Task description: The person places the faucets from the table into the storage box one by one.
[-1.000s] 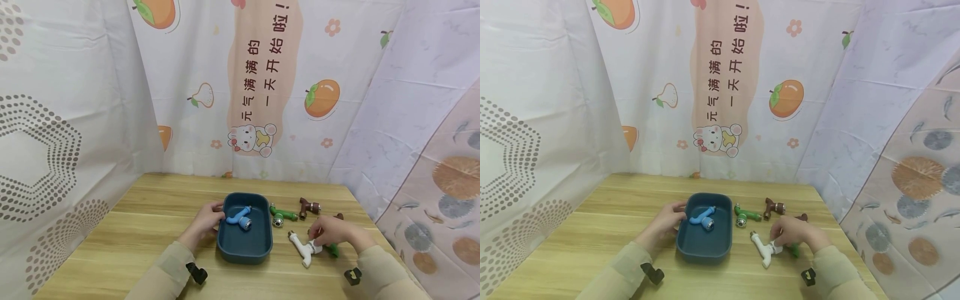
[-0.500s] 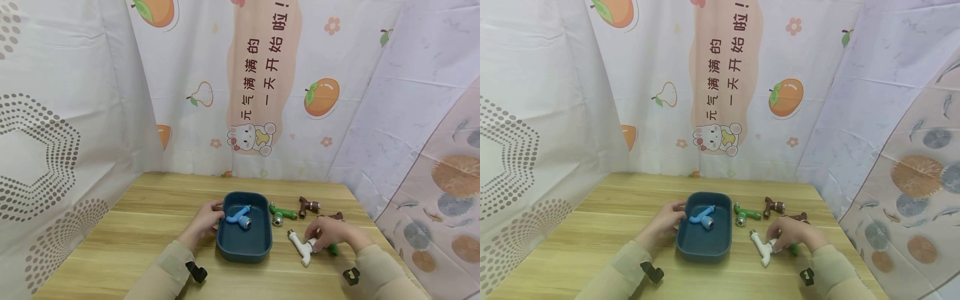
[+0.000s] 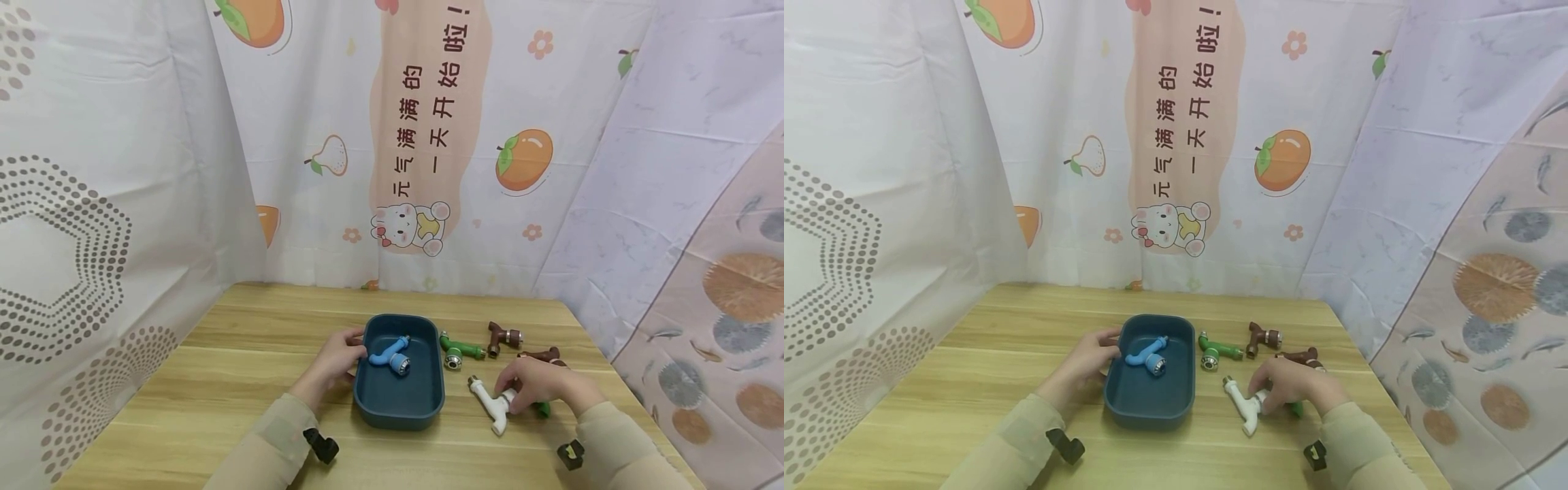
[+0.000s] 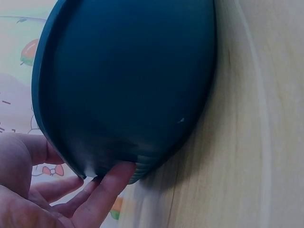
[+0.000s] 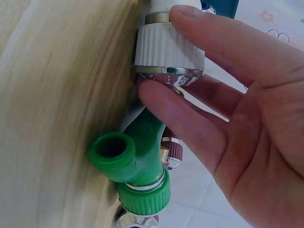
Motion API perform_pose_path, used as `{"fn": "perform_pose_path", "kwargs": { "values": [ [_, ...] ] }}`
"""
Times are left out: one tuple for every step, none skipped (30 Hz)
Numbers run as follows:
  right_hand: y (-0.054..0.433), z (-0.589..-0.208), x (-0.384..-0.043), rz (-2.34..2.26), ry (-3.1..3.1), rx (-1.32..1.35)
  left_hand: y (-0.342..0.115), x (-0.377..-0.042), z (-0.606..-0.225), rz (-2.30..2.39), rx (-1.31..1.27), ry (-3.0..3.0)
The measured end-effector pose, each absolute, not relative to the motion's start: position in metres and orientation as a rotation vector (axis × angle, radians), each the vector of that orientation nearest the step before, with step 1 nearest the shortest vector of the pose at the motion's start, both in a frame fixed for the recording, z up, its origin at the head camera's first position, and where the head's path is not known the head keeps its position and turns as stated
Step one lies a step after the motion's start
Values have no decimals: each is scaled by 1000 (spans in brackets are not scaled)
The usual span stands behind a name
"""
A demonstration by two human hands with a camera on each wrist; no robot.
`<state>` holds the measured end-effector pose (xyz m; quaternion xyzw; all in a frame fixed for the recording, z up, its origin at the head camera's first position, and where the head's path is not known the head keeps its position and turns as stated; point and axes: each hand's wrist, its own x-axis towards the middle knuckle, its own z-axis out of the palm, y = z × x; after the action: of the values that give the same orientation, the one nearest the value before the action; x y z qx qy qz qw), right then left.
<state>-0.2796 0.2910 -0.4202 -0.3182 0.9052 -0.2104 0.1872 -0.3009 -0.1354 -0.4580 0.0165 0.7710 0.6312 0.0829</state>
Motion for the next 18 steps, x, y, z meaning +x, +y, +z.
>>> {"fn": "perform_pose_path", "kwargs": {
  "values": [
    [291,-420,-279,-585,2552,-894,-135,-301,-458,1884,49,2303],
    [290,-420,-279,-581,2556,-890,-135,-301,-458,1884,47,2304],
    [290,-420,-279,-576,2560,-884,-135,-301,-458,1884,46,2304],
    [290,-420,-279,-574,2562,-880,-135,-301,-458,1884,45,2305],
    [290,-420,-280,-571,2564,-878,-135,-301,-459,1884,44,2305],
    [290,-420,-280,-571,2564,-883,-135,-301,-459,1884,43,2305],
    [290,-420,-280,-571,2564,-881,-135,-301,-459,1884,43,2305],
    [290,-420,-280,-572,2563,-882,-135,-301,-459,1884,42,2304],
    [290,-420,-280,-571,2563,-886,-135,-302,-459,1883,43,2306],
    [290,-420,-280,-572,2562,-887,-135,-302,-460,1882,42,2306],
    [290,-420,-280,-575,2561,-890,-135,-302,-460,1882,42,2307],
    [290,-419,-279,-578,2560,-894,-135,-302,-460,1882,42,2308],
    [290,-419,-279,-578,2562,-887,-135,-302,-460,1882,40,2309],
    [291,-419,-279,-580,2563,-891,-135,-302,-460,1883,39,2309],
    [291,-419,-279,-579,2565,-889,-135,-302,-460,1883,40,2312],
    [291,-419,-279,-581,2566,-888,-135,-302,-460,1883,39,2314],
    [291,-419,-279,-584,2567,-892,-135,-302,-460,1883,39,2316],
    [291,-419,-279,-583,2569,-893,-135,-302,-460,1882,40,2320]
  ]
}}
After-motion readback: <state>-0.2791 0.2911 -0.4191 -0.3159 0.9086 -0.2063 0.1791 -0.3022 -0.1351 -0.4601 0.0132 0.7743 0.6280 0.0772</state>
